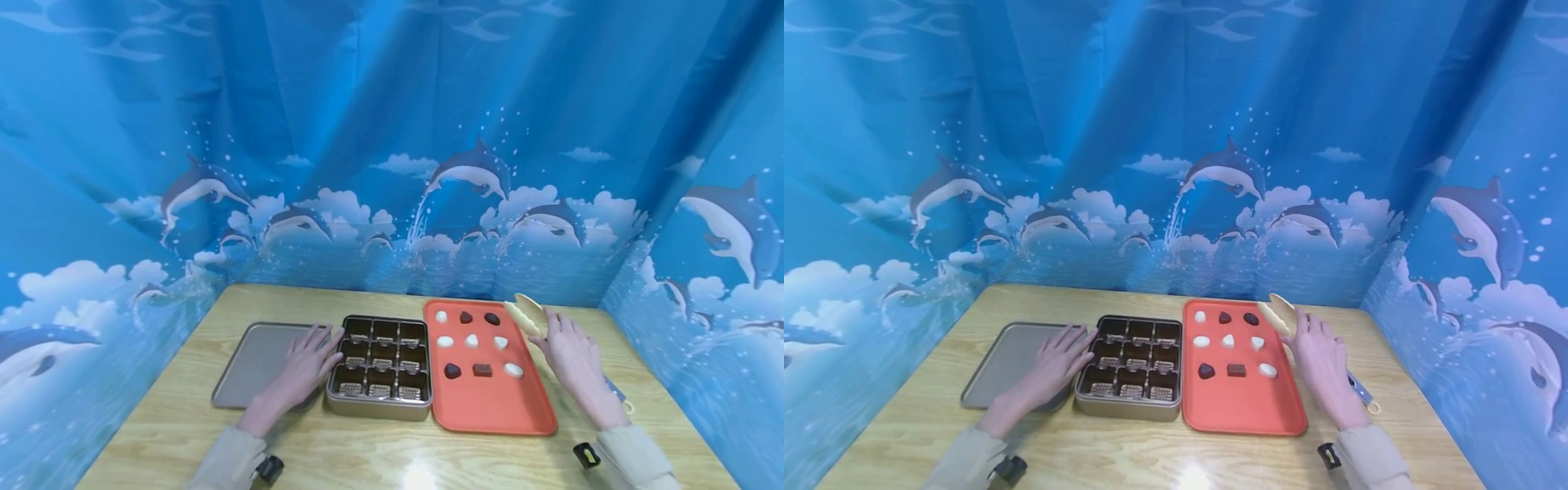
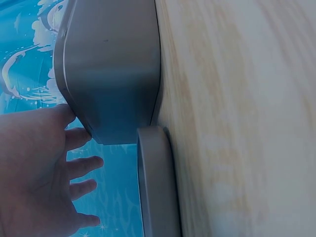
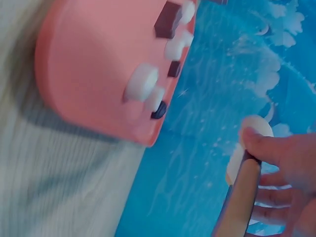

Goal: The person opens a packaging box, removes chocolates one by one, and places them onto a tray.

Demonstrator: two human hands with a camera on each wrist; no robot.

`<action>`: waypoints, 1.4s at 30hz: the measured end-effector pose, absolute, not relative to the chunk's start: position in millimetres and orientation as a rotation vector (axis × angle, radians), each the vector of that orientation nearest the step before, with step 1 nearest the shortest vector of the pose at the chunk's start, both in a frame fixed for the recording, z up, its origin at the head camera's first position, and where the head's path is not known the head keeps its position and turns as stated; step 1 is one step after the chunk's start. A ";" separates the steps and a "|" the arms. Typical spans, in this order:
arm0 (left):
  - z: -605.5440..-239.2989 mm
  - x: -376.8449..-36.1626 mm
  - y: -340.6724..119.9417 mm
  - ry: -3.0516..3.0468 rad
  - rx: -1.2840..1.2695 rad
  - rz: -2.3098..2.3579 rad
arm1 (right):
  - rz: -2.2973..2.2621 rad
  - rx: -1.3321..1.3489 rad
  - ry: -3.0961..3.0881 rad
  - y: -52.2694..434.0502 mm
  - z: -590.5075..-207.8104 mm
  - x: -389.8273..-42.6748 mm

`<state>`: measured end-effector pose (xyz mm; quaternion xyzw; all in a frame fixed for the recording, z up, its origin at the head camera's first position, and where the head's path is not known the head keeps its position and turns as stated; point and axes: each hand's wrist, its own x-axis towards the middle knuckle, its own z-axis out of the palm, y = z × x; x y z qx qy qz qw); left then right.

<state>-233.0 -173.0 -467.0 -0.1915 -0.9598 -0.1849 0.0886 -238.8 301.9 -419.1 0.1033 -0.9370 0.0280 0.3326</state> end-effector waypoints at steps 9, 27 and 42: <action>-465.8 -233.9 -174.0 -2.860 -0.567 -0.548 | 0.248 0.040 -2.644 329.9 -423.6 -264.7; -465.8 -233.0 -173.1 -2.852 -0.580 -0.521 | 0.328 -0.125 -3.156 356.2 -441.7 -295.9; -464.0 -232.4 -173.3 -2.873 -0.581 -0.511 | 0.284 -0.195 -3.254 349.7 -442.1 -294.0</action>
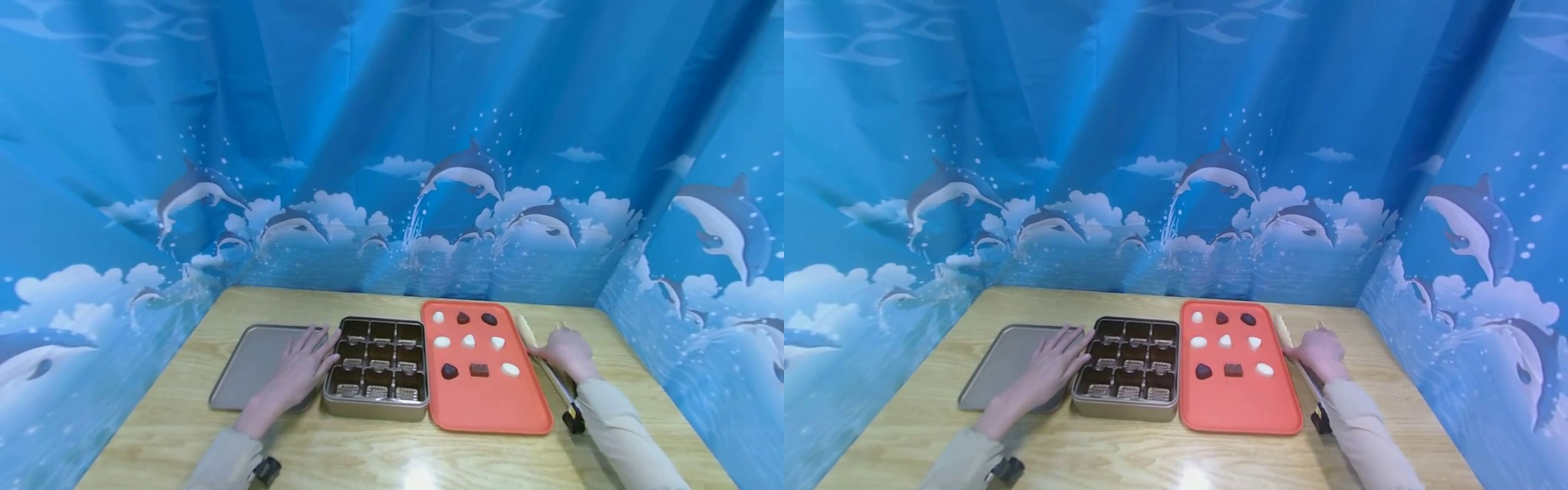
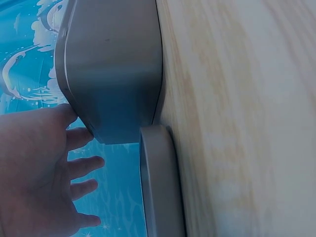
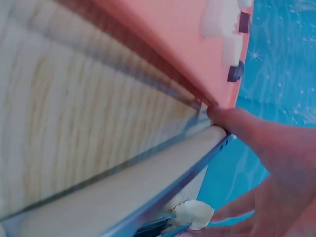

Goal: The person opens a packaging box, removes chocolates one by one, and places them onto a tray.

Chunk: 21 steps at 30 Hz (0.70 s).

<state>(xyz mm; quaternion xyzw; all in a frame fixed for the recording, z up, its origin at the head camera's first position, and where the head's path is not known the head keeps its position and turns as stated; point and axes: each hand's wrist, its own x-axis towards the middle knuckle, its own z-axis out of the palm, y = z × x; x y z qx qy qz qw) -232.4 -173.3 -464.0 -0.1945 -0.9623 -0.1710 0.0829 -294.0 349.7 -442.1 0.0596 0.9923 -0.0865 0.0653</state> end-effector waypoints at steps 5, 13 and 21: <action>-464.5 -231.8 -171.8 -2.860 -0.574 -0.532 | -0.242 0.173 2.944 356.0 -436.0 -289.6; -464.7 -229.9 -171.8 -2.856 -0.570 -0.546 | -0.327 0.216 2.914 357.6 -432.5 -285.6; -463.4 -231.5 -172.5 -2.860 -0.570 -0.553 | -0.358 0.232 2.944 357.8 -433.3 -283.7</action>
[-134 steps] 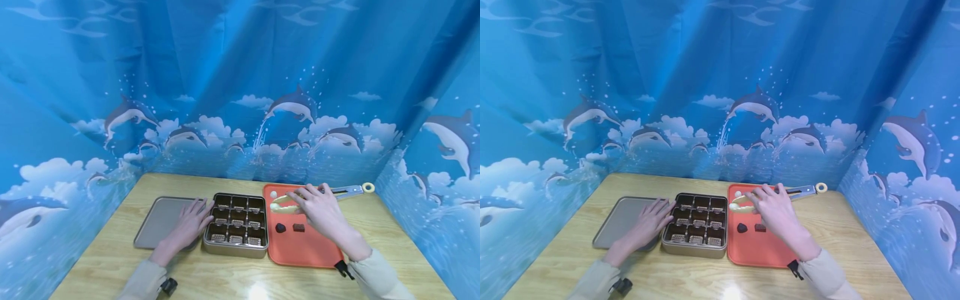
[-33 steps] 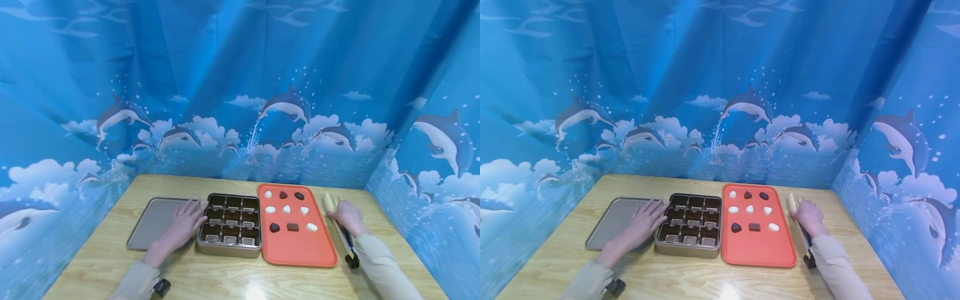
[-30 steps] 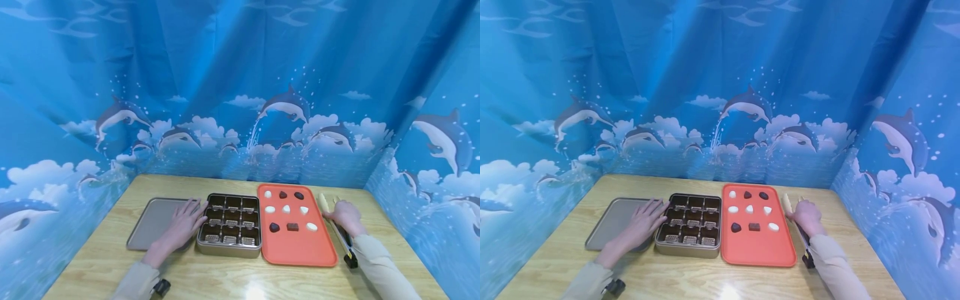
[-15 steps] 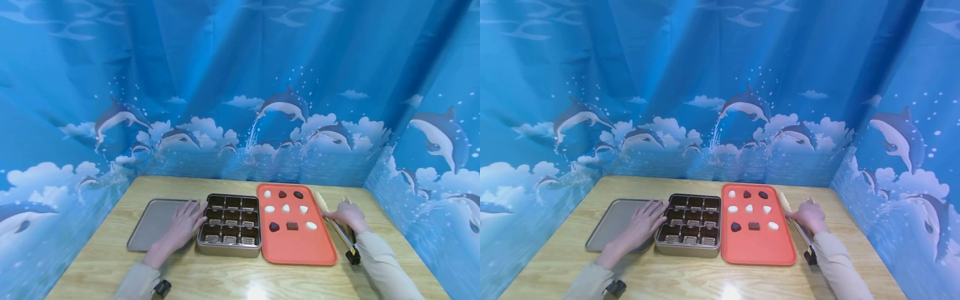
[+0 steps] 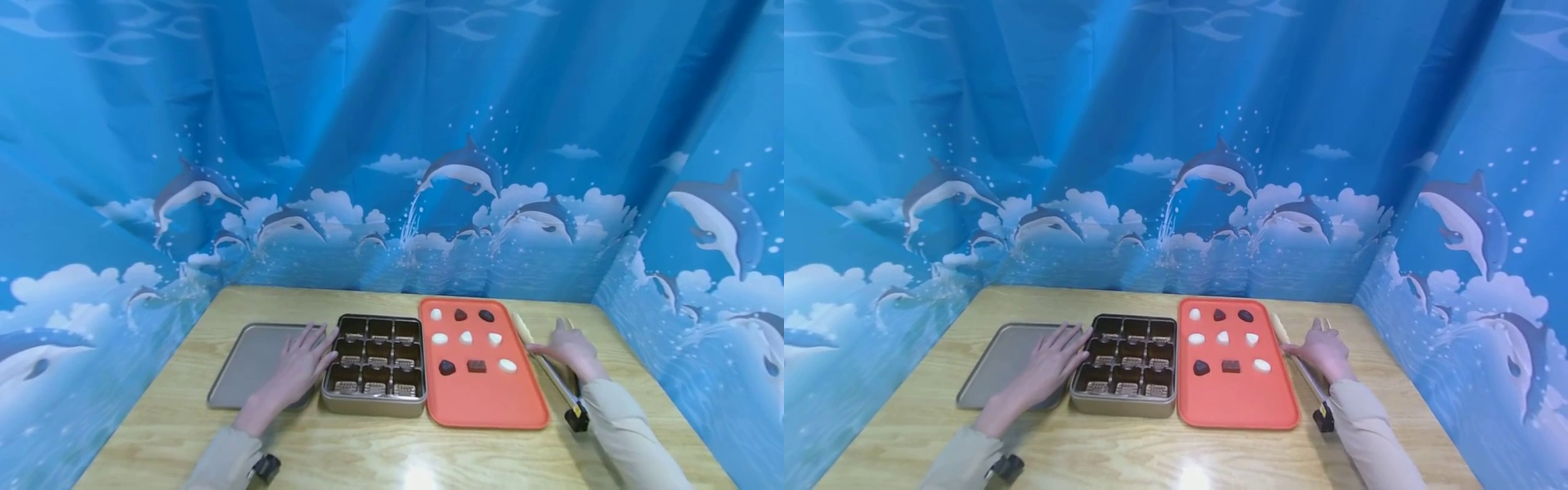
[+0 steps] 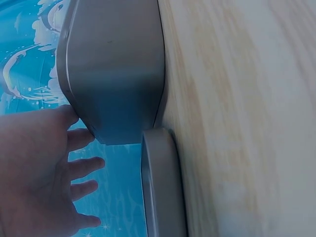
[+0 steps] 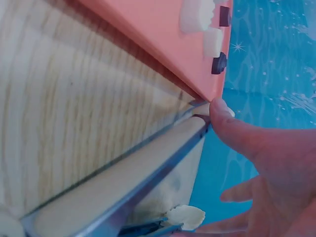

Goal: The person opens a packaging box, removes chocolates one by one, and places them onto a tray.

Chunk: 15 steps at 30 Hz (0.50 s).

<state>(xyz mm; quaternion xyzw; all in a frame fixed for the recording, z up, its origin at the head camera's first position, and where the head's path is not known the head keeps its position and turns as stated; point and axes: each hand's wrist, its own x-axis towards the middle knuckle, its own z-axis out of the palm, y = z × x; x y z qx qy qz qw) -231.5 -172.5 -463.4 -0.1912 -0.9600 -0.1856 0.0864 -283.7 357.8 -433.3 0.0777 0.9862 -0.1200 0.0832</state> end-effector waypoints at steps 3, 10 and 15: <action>-460.4 -232.0 -173.9 -2.859 -0.570 -0.557 | -0.388 0.212 2.967 356.7 -430.1 -281.2; -456.5 -233.5 -174.3 -2.849 -0.553 -0.504 | -0.407 0.135 3.110 324.5 -420.6 -265.1; -447.5 -236.1 -160.8 -2.865 -0.506 -0.451 | -0.435 0.054 3.273 289.1 -416.6 -252.5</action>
